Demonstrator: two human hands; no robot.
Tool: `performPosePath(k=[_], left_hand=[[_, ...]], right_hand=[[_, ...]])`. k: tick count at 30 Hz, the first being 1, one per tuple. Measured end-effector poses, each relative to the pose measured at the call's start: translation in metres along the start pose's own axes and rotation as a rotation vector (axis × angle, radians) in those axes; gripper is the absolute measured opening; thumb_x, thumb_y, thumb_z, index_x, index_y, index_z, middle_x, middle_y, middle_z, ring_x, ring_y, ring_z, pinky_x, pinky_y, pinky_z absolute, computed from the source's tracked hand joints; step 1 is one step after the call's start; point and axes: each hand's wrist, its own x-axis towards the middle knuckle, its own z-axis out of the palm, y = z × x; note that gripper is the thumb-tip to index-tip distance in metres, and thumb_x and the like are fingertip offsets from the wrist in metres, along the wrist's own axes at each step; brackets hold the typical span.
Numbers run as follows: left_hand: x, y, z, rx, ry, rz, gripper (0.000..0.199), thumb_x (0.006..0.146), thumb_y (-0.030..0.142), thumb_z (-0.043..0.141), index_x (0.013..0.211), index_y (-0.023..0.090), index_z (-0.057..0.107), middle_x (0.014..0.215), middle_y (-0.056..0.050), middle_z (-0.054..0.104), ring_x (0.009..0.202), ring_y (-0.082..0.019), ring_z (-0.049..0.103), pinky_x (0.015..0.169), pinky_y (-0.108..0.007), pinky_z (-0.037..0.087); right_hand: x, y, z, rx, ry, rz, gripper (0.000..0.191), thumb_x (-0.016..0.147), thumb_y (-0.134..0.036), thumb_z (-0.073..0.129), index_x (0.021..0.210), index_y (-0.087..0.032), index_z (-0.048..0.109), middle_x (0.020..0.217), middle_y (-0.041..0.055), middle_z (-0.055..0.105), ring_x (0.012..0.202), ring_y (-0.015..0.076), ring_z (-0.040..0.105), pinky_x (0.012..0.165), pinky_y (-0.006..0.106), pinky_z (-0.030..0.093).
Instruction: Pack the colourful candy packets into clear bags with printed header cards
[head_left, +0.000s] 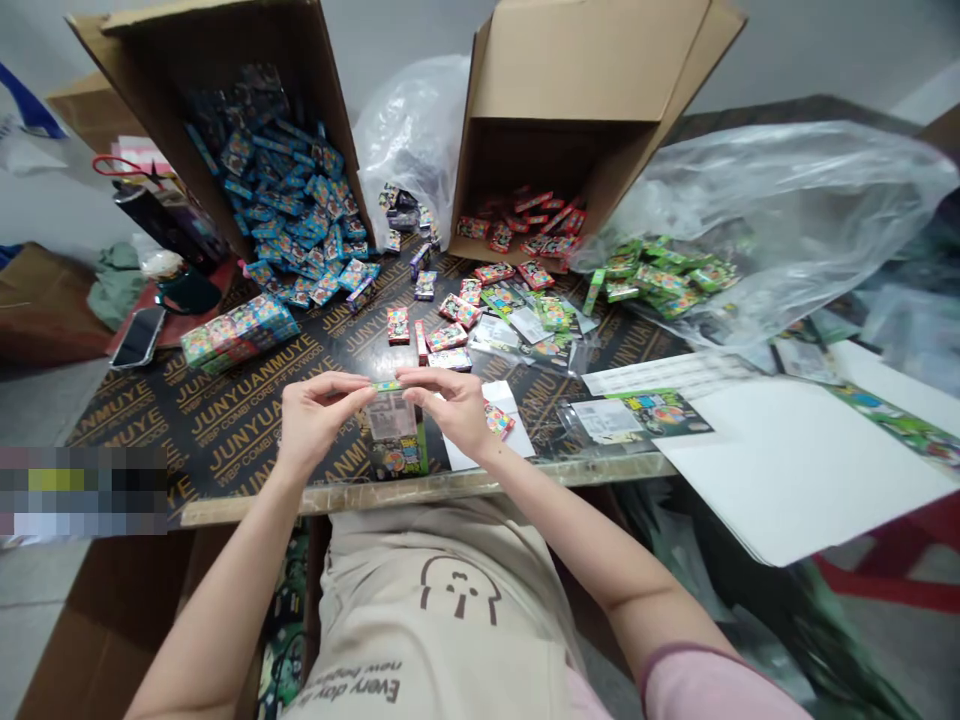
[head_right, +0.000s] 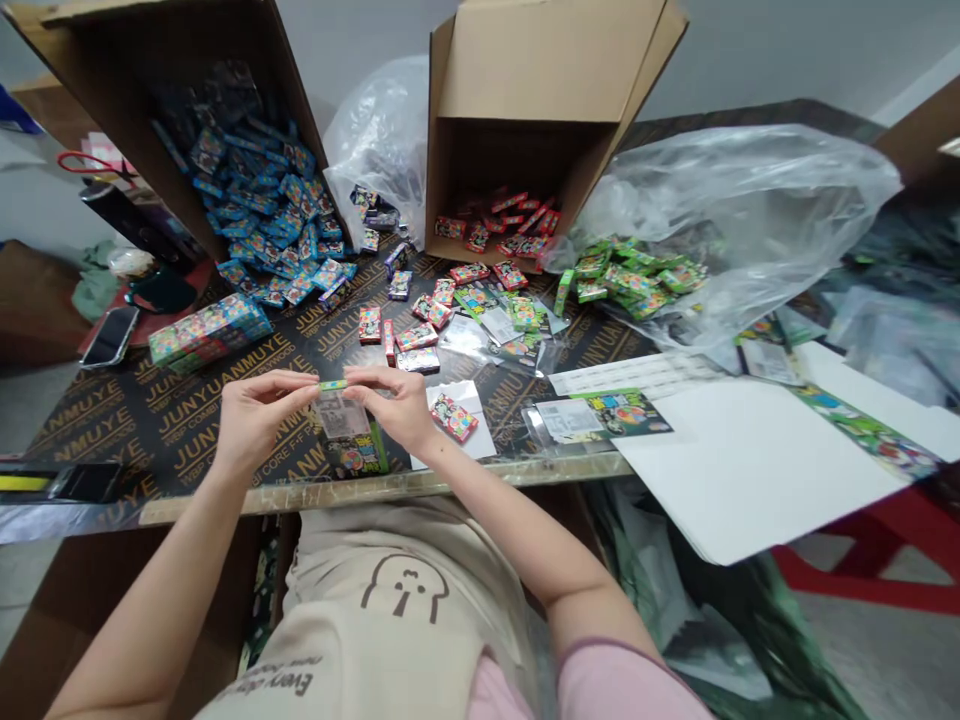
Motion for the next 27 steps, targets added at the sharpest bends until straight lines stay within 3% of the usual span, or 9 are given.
performPosePath(k=[3,9,13,16,19,21,23,25,27], left_hand=[[0.005,0.004,-0.005,0.133,-0.082,-0.021,0.021,0.06,0.03,0.081,0.075,0.017,0.076,0.075,-0.005,0.074,0.069,-0.017,0.066,0.064,-0.026,0.052],[0.014,0.01,-0.004,0.152,-0.132,-0.042,0.018,0.062,0.031,0.08,0.069,0.015,0.075,0.064,-0.004,0.072,0.056,-0.014,0.063,0.056,-0.024,0.049],[0.008,0.015,-0.002,0.257,-0.165,0.158,0.015,0.069,0.03,0.075,0.063,0.016,0.072,0.069,-0.004,0.072,0.063,-0.015,0.065,0.059,-0.025,0.05],[0.002,0.015,-0.004,0.388,-0.185,0.376,0.016,0.074,0.031,0.073,0.066,0.018,0.071,0.076,-0.005,0.072,0.068,-0.015,0.065,0.066,-0.027,0.051],[0.001,0.011,-0.006,0.497,-0.236,0.537,0.011,0.081,0.027,0.066,0.076,0.019,0.073,0.076,-0.004,0.068,0.071,-0.015,0.062,0.067,-0.028,0.05],[0.002,0.009,-0.007,0.595,-0.294,0.618,0.017,0.086,0.022,0.058,0.093,0.022,0.074,0.076,-0.004,0.064,0.073,-0.016,0.058,0.066,-0.029,0.047],[0.004,0.007,-0.008,0.69,-0.347,0.695,0.031,0.088,0.015,0.05,0.108,0.026,0.071,0.077,-0.004,0.059,0.074,-0.017,0.053,0.067,-0.03,0.045],[0.007,0.005,-0.008,0.742,-0.372,0.746,0.041,0.087,0.009,0.046,0.115,0.03,0.068,0.079,-0.004,0.057,0.075,-0.017,0.051,0.071,-0.033,0.045],[0.008,0.004,-0.008,0.762,-0.37,0.761,0.044,0.086,0.008,0.045,0.115,0.032,0.068,0.081,-0.003,0.057,0.076,-0.017,0.05,0.076,-0.036,0.045]], right_hand=[[-0.002,-0.005,-0.004,-0.138,-0.017,-0.046,0.011,0.076,-0.031,0.071,0.078,-0.022,0.075,0.086,0.0036,0.075,0.081,0.0193,0.07,0.08,0.034,0.055],[0.013,-0.017,-0.01,-0.284,-0.145,-0.069,0.013,0.08,-0.027,0.066,0.076,-0.016,0.072,0.072,0.002,0.071,0.066,0.0138,0.064,0.063,0.026,0.05],[0.013,-0.024,-0.011,-0.379,-0.217,-0.132,0.014,0.082,-0.026,0.064,0.074,-0.016,0.07,0.07,0.0015,0.069,0.063,0.0122,0.061,0.062,0.025,0.048],[0.012,-0.022,-0.018,-0.369,-0.301,-0.198,0.022,0.086,-0.034,0.06,0.076,-0.017,0.071,0.078,0.0034,0.071,0.072,0.0139,0.064,0.07,0.027,0.05],[0.018,-0.008,-0.047,-0.351,-0.262,-0.164,0.031,0.09,-0.044,0.052,0.092,-0.02,0.072,0.094,0.0053,0.072,0.087,0.0169,0.065,0.079,0.031,0.05],[0.025,0.009,-0.081,-0.498,-0.066,-0.103,0.031,0.089,-0.043,0.053,0.103,-0.021,0.07,0.101,0.0064,0.07,0.09,0.0183,0.064,0.08,0.032,0.049],[0.029,0.029,-0.118,-0.804,0.119,-0.022,0.023,0.083,-0.034,0.061,0.095,-0.017,0.072,0.097,0.0087,0.067,0.086,0.0198,0.061,0.081,0.034,0.047],[0.028,0.049,-0.148,-1.047,0.102,0.109,0.015,0.078,-0.026,0.064,0.084,-0.016,0.073,0.087,0.008,0.065,0.08,0.0198,0.058,0.079,0.035,0.045],[0.023,0.064,-0.166,-1.127,0.053,0.173,0.01,0.074,-0.023,0.066,0.078,-0.017,0.073,0.077,0.0057,0.062,0.075,0.0191,0.055,0.076,0.034,0.044]])
